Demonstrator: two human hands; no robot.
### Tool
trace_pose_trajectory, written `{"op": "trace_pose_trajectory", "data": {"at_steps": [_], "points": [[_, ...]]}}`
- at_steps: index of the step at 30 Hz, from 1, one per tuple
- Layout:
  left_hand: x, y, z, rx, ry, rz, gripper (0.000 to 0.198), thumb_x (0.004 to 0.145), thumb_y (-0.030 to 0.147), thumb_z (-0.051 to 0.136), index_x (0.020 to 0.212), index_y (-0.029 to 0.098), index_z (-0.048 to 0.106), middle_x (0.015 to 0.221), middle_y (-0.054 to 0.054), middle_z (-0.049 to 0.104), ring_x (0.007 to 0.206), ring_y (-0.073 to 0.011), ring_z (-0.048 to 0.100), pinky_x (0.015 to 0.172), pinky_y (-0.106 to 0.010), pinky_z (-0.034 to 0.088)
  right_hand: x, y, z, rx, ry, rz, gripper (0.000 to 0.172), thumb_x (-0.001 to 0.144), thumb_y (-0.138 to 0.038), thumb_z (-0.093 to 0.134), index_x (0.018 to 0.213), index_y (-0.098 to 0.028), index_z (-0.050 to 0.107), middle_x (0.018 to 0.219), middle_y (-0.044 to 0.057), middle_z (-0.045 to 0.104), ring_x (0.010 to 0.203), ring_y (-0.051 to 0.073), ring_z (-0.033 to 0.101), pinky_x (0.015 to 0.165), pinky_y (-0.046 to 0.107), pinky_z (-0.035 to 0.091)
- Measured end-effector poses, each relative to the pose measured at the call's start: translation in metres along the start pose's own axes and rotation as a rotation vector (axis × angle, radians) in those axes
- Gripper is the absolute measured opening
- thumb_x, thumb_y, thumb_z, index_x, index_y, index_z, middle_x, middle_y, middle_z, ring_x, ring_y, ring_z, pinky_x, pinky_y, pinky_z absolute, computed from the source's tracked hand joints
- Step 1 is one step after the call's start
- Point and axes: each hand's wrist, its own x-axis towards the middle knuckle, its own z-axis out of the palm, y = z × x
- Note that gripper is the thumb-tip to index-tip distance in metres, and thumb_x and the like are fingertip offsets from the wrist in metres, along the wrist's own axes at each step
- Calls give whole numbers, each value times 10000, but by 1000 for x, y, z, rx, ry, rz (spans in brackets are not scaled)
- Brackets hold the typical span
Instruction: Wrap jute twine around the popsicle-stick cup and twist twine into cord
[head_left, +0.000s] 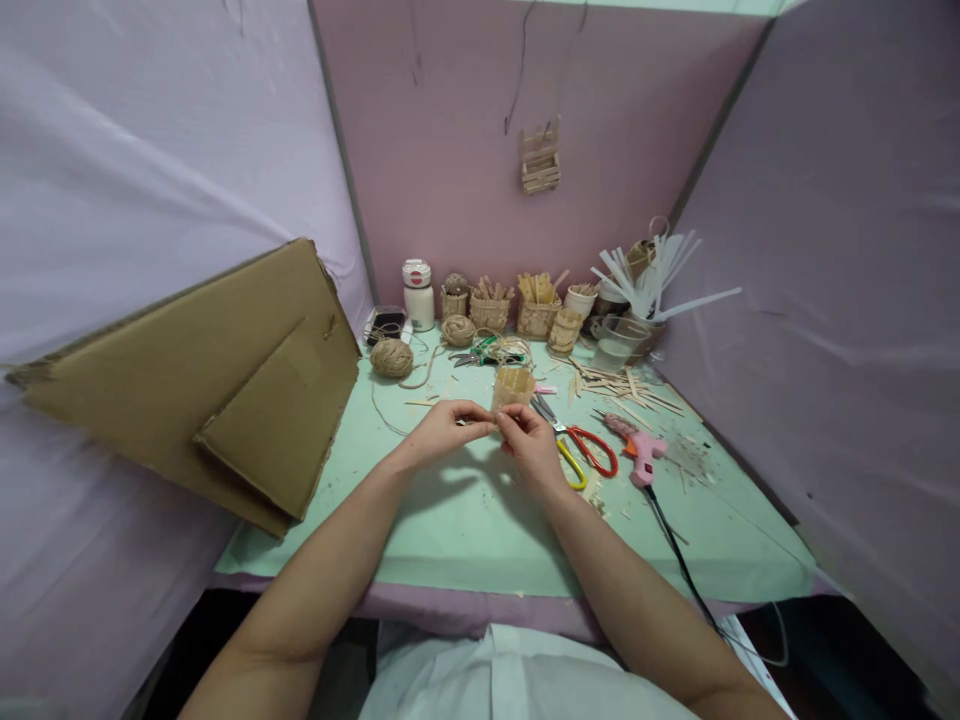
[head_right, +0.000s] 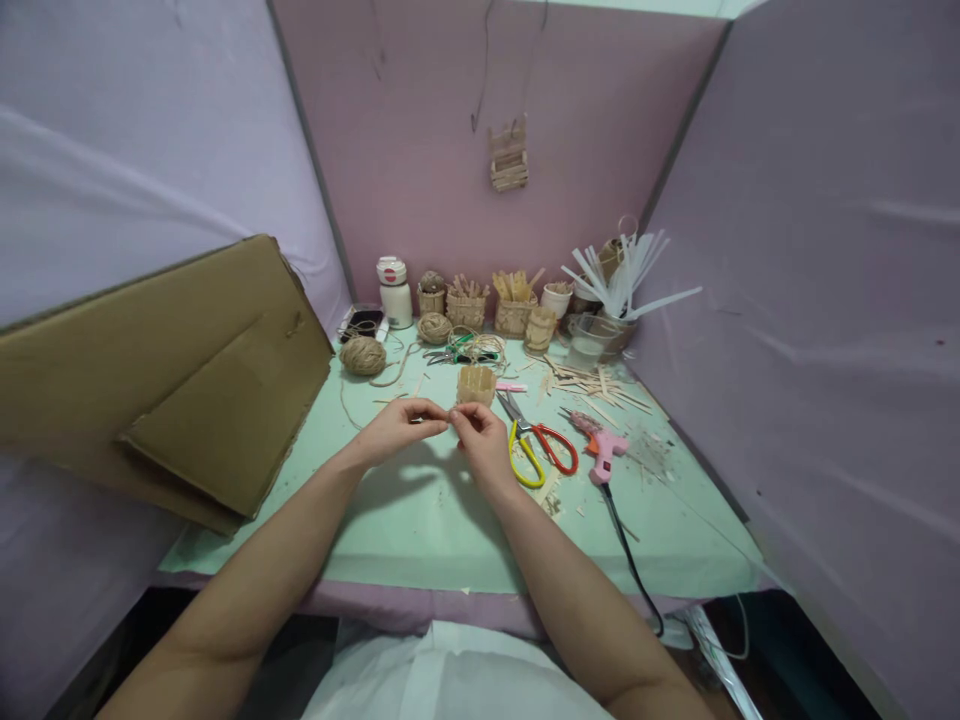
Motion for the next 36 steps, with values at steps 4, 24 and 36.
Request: {"op": "trace_pose_trajectory", "data": {"at_steps": [4,24,36], "points": [[2,-3,5,29,111,57,222,717,347,628,780,144,691,794,-54,684,781,-165,592,722,-261,443,-1,1,1,4,7,-11,285,682,-440,667,794,-182,624,546,-52,472,452,73,378,405,201,324],[2,-6,6,-33,71,186,203,774,325,594,785,136,667,795,-40,617,762,-138,547,715,-254,415,-1,-1,0,-87,65,-72,279,743,-445,609,814,-175,621,540,-48,487,432,81,399,413,212,329],[4,-5,9,48,179,229,189,774,316,607,757,143,681,775,-56,639,765,-152,569,706,-261,426,-4,-5,-3,-375,86,-442,141,798,-302,576,811,-184,652,815,28,588,719,132,541,627,250,439]]}}
